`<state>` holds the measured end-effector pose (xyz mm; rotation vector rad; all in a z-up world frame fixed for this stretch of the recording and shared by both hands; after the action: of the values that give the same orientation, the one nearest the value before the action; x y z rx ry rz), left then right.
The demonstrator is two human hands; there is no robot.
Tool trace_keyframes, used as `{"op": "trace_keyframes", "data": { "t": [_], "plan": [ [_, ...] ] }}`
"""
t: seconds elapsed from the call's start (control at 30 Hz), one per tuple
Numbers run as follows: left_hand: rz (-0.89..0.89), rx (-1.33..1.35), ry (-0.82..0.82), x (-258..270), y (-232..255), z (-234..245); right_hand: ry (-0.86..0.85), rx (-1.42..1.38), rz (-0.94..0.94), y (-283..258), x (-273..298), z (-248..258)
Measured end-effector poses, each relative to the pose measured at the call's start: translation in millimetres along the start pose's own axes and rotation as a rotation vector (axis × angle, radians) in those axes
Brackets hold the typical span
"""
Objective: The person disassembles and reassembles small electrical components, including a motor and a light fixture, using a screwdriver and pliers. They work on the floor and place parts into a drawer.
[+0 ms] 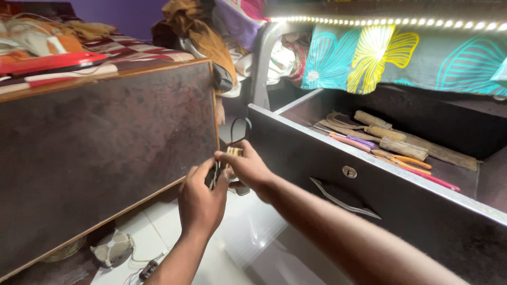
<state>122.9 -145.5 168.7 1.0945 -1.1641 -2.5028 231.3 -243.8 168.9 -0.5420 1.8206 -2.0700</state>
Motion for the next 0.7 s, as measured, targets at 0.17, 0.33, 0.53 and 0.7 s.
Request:
{"op": "trace_keyframes", "data": {
  "t": [0.17, 0.33, 0.53, 0.7],
  "plan": [
    [-0.093, 0.065, -0.008, -30.8, 23.3, -19.4, 0.036, 0.083, -0.008, -37.0, -19.7, 34.1],
    [-0.228, 0.201, 0.012, -64.5, 52.8, -35.7, 0.018, 0.086, -0.087, -74.2, -25.6, 66.4],
    [-0.155, 0.377, -0.123, -93.8, 82.8, -41.9, -0.138, -0.216, -0.203, -91.1, -10.9, 95.7],
    [-0.346, 0.357, -0.213, -100.1, 115.4, -63.0, -0.200, -0.186, -0.067, -100.8, 6.1, 146.5]
  ]
}}
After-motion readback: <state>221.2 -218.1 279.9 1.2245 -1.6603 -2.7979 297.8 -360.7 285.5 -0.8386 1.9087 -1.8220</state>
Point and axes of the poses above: each hand's wrist, its own x-axis away from the middle knuckle, its own z-axis out of the back of the hand, y = z × x, the point moved 3 cm from there along -x, towards the middle knuckle, and after that the axes turned 2 degrees about -y, right-handed, at the moved point
